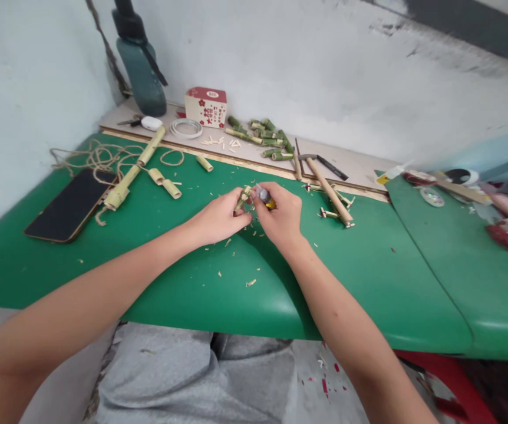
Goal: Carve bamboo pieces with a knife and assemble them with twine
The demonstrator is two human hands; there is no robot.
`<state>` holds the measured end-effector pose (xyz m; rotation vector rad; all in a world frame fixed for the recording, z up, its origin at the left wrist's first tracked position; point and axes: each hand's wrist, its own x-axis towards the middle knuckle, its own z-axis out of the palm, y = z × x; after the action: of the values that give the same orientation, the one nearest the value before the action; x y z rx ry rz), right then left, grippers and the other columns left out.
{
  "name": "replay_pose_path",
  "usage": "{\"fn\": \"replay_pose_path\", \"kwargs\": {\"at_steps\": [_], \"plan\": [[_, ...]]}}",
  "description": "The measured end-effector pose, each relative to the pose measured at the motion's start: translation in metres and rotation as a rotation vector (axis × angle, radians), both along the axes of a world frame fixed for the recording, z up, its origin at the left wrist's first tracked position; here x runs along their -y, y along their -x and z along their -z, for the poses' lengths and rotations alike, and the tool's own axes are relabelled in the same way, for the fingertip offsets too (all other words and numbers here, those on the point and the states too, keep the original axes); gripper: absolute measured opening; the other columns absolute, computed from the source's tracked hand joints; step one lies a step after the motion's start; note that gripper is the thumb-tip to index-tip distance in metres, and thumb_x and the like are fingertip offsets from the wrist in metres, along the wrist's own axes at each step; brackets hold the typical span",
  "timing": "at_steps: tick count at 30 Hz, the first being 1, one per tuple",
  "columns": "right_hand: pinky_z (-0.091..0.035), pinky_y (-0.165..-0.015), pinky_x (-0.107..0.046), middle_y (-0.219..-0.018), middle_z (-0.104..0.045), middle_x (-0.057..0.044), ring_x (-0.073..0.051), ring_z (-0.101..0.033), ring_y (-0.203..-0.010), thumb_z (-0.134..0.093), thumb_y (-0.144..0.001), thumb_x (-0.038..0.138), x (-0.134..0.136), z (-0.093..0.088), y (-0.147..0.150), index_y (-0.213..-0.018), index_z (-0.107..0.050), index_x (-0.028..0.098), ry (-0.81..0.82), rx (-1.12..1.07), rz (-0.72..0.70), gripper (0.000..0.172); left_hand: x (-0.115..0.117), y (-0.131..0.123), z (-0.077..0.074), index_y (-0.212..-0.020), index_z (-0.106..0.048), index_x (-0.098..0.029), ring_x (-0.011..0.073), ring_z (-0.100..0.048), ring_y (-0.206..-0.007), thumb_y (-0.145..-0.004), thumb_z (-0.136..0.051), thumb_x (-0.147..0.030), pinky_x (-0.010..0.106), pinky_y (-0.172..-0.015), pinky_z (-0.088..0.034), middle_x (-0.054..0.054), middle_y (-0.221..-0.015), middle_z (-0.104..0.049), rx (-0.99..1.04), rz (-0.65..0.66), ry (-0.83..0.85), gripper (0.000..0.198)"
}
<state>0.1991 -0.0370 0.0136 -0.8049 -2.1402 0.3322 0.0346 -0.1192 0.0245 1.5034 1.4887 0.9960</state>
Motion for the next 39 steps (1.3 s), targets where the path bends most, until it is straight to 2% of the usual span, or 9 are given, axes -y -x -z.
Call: {"fn": "replay_pose_path", "kwargs": {"at_steps": [4, 8, 13, 18, 23, 26, 31, 35, 39], "plan": [[-0.054, -0.075, -0.032, -0.09, -0.081, -0.005, -0.021, -0.073, -0.079, -0.06, -0.093, 0.031, 0.0, 0.002, 0.003, -0.1, -0.073, 0.025, -0.016, 0.049, 0.047, 0.016, 0.002, -0.002, -0.007, -0.094, -0.048, -0.023, 0.0146, -0.047, -0.062, -0.087, -0.065, -0.021, 0.031, -0.063, -0.03, -0.005, -0.07, -0.052, -0.136, -0.026, 0.0, 0.018], [-0.051, -0.072, -0.031, -0.088, -0.08, -0.004, -0.02, -0.071, -0.077, -0.061, -0.087, 0.028, 0.0, 0.004, 0.006, -0.098, -0.071, 0.026, -0.021, 0.066, 0.106, 0.015, 0.003, -0.003, -0.008, -0.1, -0.048, -0.023, 0.0167, -0.05, -0.063, -0.088, -0.062, -0.02, 0.032, -0.064, -0.028, -0.004, -0.072, -0.056, -0.27, -0.047, 0.004, 0.018], [-0.048, -0.07, -0.031, -0.085, -0.078, -0.003, -0.02, -0.069, -0.075, -0.062, -0.086, 0.027, 0.0, 0.007, 0.008, -0.097, -0.067, 0.026, 0.011, 0.081, 0.123, 0.012, 0.002, -0.004, -0.007, -0.1, -0.049, -0.024, 0.0179, -0.051, -0.062, -0.089, -0.059, -0.019, 0.032, -0.064, -0.027, -0.004, -0.071, -0.056, -0.323, -0.06, 0.004, 0.016], [-0.045, -0.069, -0.03, -0.082, -0.074, -0.001, -0.018, -0.064, -0.071, -0.06, -0.086, 0.027, 0.002, 0.007, 0.012, -0.096, -0.064, 0.026, 0.029, 0.043, 0.136, 0.01, 0.001, -0.004, -0.009, -0.092, -0.045, -0.025, 0.0181, -0.05, -0.064, -0.09, -0.06, -0.019, 0.032, -0.064, -0.025, -0.003, -0.071, -0.055, -0.352, -0.069, -0.007, 0.016], [-0.044, -0.069, -0.032, -0.076, -0.066, -0.001, -0.018, -0.058, -0.066, -0.055, -0.093, 0.028, -0.029, 0.004, -0.008, -0.095, -0.064, 0.024, 0.033, -0.087, 0.284, 0.01, 0.004, -0.005, -0.014, -0.082, -0.046, -0.024, 0.0173, -0.046, -0.063, -0.095, -0.061, -0.028, 0.031, -0.064, -0.024, -0.001, -0.069, -0.053, -0.337, -0.098, -0.009, 0.021], [-0.05, -0.078, -0.038, -0.082, -0.069, -0.005, -0.023, -0.062, -0.075, -0.055, -0.094, 0.028, -0.06, 0.005, -0.033, -0.1, -0.068, 0.022, 0.035, -0.085, 0.403, 0.016, 0.005, -0.003, -0.015, -0.081, -0.046, -0.023, 0.0163, -0.045, -0.063, -0.098, -0.062, -0.033, 0.031, -0.064, -0.024, -0.002, -0.069, -0.052, -0.271, -0.117, -0.029, 0.025], [-0.054, -0.094, -0.051, -0.109, -0.076, -0.015, -0.034, -0.067, -0.103, -0.059, -0.085, 0.022, -0.087, 0.018, -0.059, -0.114, -0.072, 0.021, 0.102, 0.165, 0.525, 0.032, 0.004, 0.003, -0.013, -0.082, -0.044, -0.023, 0.0151, -0.045, -0.065, -0.101, -0.06, -0.038, 0.03, -0.065, -0.027, -0.003, -0.072, -0.051, -0.201, -0.175, -0.075, 0.029], [-0.052, -0.104, -0.059, -0.128, -0.072, -0.02, -0.039, -0.066, -0.118, -0.054, -0.085, 0.016, -0.09, 0.025, -0.066, -0.132, -0.071, 0.018, 0.162, 0.269, 0.508, 0.05, 0.002, 0.009, -0.01, -0.087, -0.049, -0.022, 0.0147, -0.043, -0.066, -0.102, -0.058, -0.037, 0.03, -0.066, -0.029, -0.003, -0.072, -0.048, -0.13, -0.233, -0.138, 0.023], [-0.043, -0.117, -0.065, -0.135, -0.071, -0.025, -0.042, -0.058, -0.135, -0.057, -0.088, 0.02, -0.084, 0.024, -0.062, -0.138, -0.069, 0.012, 0.117, 0.287, 0.423, 0.052, 0.0, 0.016, -0.01, -0.087, -0.048, -0.022, 0.0146, -0.041, -0.066, -0.104, -0.059, -0.036, 0.029, -0.066, -0.029, -0.003, -0.073, -0.045, -0.007, -0.309, -0.234, 0.024]]}}
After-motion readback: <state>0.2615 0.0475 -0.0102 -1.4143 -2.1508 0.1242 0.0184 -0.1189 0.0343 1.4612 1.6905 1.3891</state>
